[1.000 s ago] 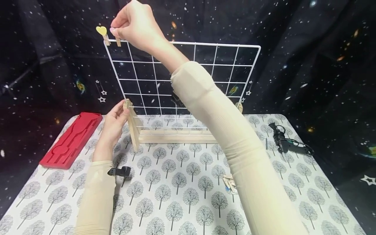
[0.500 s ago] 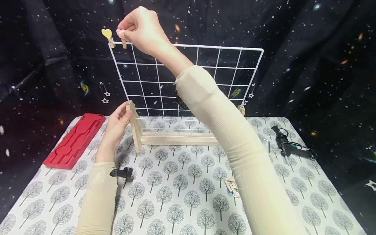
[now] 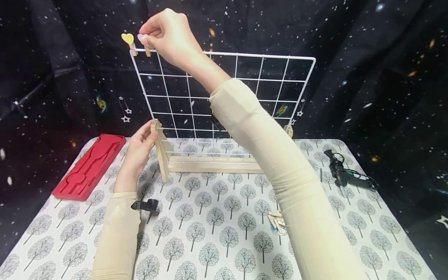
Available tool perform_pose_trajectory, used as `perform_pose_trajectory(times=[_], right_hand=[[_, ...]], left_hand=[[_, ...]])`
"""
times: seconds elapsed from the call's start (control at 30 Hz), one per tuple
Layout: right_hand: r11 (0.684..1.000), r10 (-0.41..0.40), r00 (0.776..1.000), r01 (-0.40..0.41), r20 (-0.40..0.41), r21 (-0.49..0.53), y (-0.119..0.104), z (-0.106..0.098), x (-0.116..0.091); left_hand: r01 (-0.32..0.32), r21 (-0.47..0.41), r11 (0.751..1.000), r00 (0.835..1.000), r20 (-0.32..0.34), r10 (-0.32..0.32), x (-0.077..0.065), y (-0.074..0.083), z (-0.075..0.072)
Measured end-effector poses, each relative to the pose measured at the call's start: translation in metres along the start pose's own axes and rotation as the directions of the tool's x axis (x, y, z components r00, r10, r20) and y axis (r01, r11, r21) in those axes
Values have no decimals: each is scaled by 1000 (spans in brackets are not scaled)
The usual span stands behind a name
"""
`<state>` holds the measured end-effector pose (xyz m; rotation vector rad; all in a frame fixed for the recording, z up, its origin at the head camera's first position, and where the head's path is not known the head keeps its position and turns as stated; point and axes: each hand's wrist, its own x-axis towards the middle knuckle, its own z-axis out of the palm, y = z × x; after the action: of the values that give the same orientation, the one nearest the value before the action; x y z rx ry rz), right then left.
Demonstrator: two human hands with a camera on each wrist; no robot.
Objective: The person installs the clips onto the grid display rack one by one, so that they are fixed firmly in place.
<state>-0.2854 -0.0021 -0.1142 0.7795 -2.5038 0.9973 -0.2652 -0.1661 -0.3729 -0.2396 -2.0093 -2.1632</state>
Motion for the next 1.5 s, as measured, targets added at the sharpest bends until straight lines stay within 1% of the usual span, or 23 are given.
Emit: perform_pose_trajectory(times=[0.17, 0.37, 0.43, 0.5, 0.57, 0.6, 0.67, 0.73, 0.77, 0.83, 0.87, 0.9, 0.97, 1.0, 1.07, 1.13, 1.2, 1.23, 1.27, 1.33, 1.4, 1.43, 1.5], right_hand=[[1000, -7, 1000, 7, 14, -29, -2, 0, 0], [999, -7, 998, 9, 68, -37, 1, -7, -3], [999, -6, 997, 9, 82, -36, 4, -11, -8], [1000, -6, 996, 7, 88, -13, 8, -17, -16], [1000, -19, 997, 18, 79, 4, 13, -24, -28], [999, -38, 997, 38, 71, 10, 17, -27, -35], [995, -95, 994, 95, 52, 15, 25, -31, -55], [988, -154, 987, 154, 45, 15, 31, -34, -82], [985, -169, 984, 168, 53, 31, 35, -35, -96], [989, -128, 987, 120, 100, 82, 45, -33, -126], [988, -107, 985, 91, 132, 123, 54, -31, -141], [989, -80, 983, 58, 165, 136, 65, -27, -157], [989, -21, 972, -15, 235, 150, 95, -16, -188], [989, -8, 966, -31, 260, 146, 111, -10, -205], [990, -24, 956, -18, 293, 141, 144, 2, -238], [992, -54, 949, 15, 309, 128, 170, 11, -273], [990, -86, 944, 45, 319, 135, 190, 15, -307], [989, -83, 941, 38, 329, 141, 198, 15, -323], [988, -95, 939, 47, 331, 150, 206, 15, -338], [989, -98, 937, 54, 337, 136, 218, 11, -364], [994, -91, 939, 64, 330, 91, 226, 6, -384], [995, -93, 940, 80, 328, 53, 230, 4, -392], [989, -128, 945, 142, 302, -28, 235, 2, -403]], left_hand=[[-6, -5, 1000, 1000, 5, 6, 2, -2, 0], [-18, -22, 1000, 1000, 2, 18, 2, -1, 2], [-12, -24, 1000, 1000, 10, 12, 2, -2, 3], [-9, -25, 1000, 1000, 18, 10, 2, -3, 4], [-15, -24, 1000, 1000, 21, 15, 2, -4, 5], [-17, -24, 1000, 1000, 22, 18, 2, -5, 5], [-20, -26, 999, 1000, 23, 20, 1, -5, 5], [-16, -26, 1000, 1000, 22, 16, 0, -4, 5], [-12, -23, 1000, 1000, 22, 12, 0, -2, 4], [-3, -15, 1000, 1000, 20, 3, 0, 1, 3], [0, -12, 1000, 1000, 20, 0, -1, 3, 2], [2, -9, 1000, 1000, 19, -2, -1, 5, 2], [5, -7, 1000, 1000, 18, -5, -2, 11, 3], [5, -7, 1000, 1000, 18, -5, -3, 14, 3], [4, -1, 1000, 1000, 19, -4, -4, 19, 5], [4, -8, 1000, 1000, 13, -4, -6, 23, 7], [8, -3, 1000, 1000, 12, -8, -7, 25, 8], [10, 2, 1000, 1000, 12, -10, -7, 25, 8], [17, 2, 1000, 1000, 11, -17, -7, 25, 8], [23, 0, 1000, 1000, 12, -23, -7, 24, 9], [23, 6, 1000, 1000, 14, -23, -6, 23, 8], [19, 3, 1000, 1000, 15, -19, -6, 21, 7], [10, -7, 1000, 1000, 15, -10, -4, 19, 5]])
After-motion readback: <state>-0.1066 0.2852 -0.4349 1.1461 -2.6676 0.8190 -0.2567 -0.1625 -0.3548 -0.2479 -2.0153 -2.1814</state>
